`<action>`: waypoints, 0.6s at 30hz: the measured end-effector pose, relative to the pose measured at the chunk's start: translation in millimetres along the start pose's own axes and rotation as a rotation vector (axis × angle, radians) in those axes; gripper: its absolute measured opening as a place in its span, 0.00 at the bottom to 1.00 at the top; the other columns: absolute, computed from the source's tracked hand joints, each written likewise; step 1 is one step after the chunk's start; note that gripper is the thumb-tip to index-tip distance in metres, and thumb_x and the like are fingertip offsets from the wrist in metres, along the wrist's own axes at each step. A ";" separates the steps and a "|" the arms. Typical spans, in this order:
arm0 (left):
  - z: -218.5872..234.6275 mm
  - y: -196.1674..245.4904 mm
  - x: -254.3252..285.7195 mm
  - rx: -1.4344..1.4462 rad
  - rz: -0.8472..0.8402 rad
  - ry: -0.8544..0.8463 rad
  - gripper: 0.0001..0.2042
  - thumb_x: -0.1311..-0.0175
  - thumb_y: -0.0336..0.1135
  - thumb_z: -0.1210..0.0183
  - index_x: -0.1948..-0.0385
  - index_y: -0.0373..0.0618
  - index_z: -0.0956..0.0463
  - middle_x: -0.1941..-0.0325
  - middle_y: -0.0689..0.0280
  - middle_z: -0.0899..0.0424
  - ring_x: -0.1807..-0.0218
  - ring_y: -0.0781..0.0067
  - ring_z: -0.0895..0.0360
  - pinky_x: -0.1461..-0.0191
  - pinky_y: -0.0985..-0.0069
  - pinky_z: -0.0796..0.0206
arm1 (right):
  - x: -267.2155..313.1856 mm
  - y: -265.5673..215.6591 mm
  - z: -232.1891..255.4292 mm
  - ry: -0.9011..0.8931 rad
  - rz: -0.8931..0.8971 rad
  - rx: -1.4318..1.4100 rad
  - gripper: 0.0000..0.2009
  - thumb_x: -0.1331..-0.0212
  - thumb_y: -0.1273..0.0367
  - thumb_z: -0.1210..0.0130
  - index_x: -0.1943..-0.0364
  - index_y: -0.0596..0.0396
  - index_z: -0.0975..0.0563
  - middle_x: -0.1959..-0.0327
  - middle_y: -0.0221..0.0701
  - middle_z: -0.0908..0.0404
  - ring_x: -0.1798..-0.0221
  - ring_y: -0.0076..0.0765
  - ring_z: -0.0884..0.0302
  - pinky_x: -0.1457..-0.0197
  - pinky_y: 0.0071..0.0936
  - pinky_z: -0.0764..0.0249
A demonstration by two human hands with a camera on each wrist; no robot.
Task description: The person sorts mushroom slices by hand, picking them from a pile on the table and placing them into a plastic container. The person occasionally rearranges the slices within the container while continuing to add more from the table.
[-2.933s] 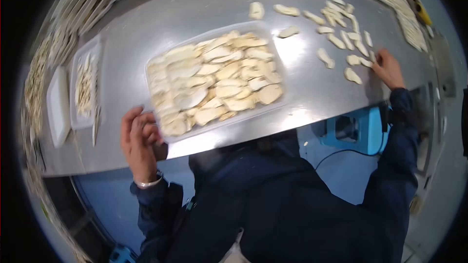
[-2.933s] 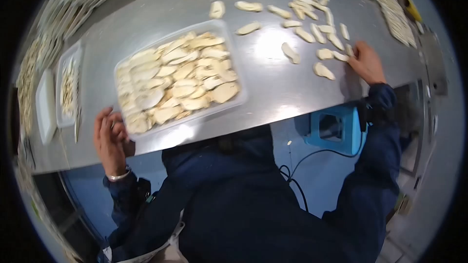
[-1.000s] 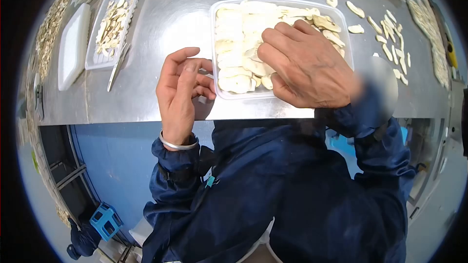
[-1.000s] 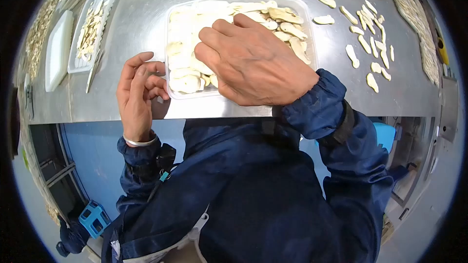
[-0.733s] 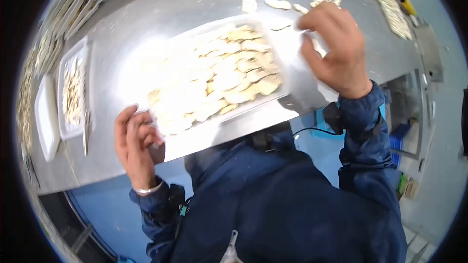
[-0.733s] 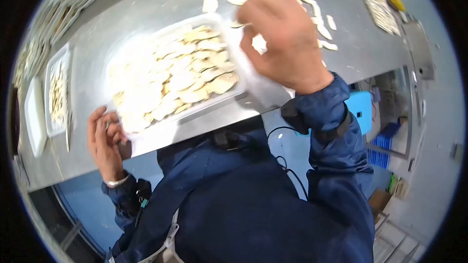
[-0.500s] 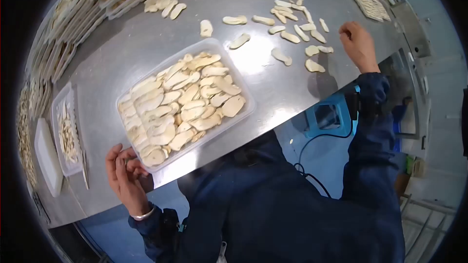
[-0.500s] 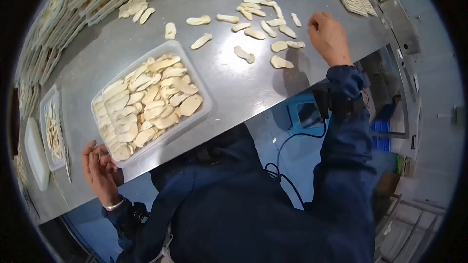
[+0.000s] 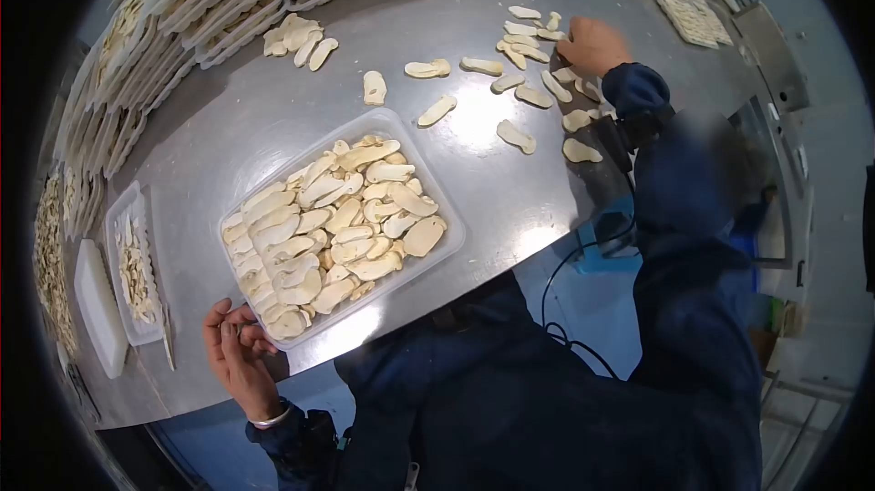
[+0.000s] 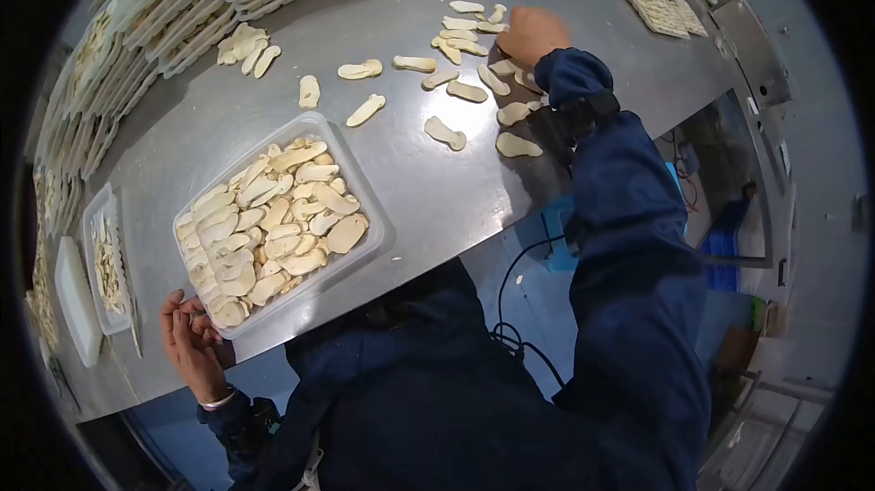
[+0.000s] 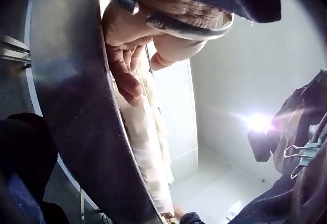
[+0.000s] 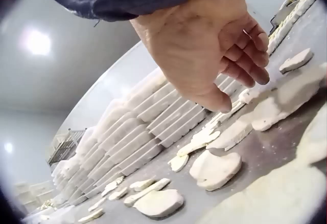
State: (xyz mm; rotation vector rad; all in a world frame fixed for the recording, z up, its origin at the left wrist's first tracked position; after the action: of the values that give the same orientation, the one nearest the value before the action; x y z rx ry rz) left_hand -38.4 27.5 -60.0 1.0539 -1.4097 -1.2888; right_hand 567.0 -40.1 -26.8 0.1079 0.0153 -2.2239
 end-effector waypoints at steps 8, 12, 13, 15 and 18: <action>-0.6 -1.1 1.5 -0.039 0.000 0.009 0.16 0.25 0.39 0.56 0.44 0.38 0.35 0.61 0.63 0.22 0.73 0.85 0.28 0.75 0.89 0.39 | 7.2 19.6 13.1 0.137 0.048 -0.069 0.16 0.49 0.69 0.47 0.57 0.61 0.21 0.67 0.49 0.18 0.60 0.53 0.19 0.55 0.42 0.25; -1.6 -1.0 1.3 -0.045 -0.002 0.011 0.17 0.25 0.39 0.56 0.44 0.38 0.35 0.61 0.63 0.22 0.73 0.85 0.27 0.74 0.88 0.39 | 66.4 -6.1 48.5 0.152 0.048 -0.728 0.12 0.48 0.73 0.47 0.59 0.60 0.21 0.76 0.33 0.22 0.71 0.28 0.23 0.67 0.25 0.29; -1.0 -1.3 1.4 -0.052 0.000 0.012 0.17 0.25 0.39 0.56 0.43 0.37 0.35 0.61 0.63 0.22 0.73 0.85 0.27 0.74 0.88 0.39 | 83.7 -22.3 47.6 0.097 0.049 -0.892 0.11 0.48 0.74 0.47 0.60 0.59 0.22 0.77 0.29 0.23 0.73 0.22 0.26 0.69 0.21 0.31; -0.6 -1.3 -0.1 -0.037 -0.009 -0.013 0.17 0.25 0.39 0.56 0.43 0.37 0.36 0.61 0.63 0.22 0.73 0.84 0.27 0.74 0.88 0.39 | 124.8 -59.7 43.6 -0.002 0.075 -1.166 0.09 0.46 0.75 0.46 0.61 0.58 0.22 0.78 0.24 0.24 0.75 0.15 0.29 0.72 0.17 0.34; 1.4 -3.1 0.6 -0.025 -0.007 -0.025 0.18 0.25 0.39 0.55 0.42 0.37 0.36 0.60 0.62 0.22 0.72 0.84 0.26 0.73 0.88 0.38 | 173.4 -102.6 17.4 -0.082 0.064 -1.218 0.05 0.44 0.75 0.45 0.64 0.59 0.22 0.75 0.24 0.23 0.70 0.15 0.27 0.70 0.18 0.33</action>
State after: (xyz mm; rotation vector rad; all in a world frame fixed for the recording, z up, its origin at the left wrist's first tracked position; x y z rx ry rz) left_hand -39.9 26.9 -63.1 1.0294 -1.4066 -1.3255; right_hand 379.3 -115.6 -26.7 -0.6319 1.2545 -1.8070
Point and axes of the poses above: each hand's wrist, its own x-axis away from the middle knuckle, its own z-axis out of the back of the hand, y = z × x, the point moved 6 cm from there along -x, towards the middle knuckle
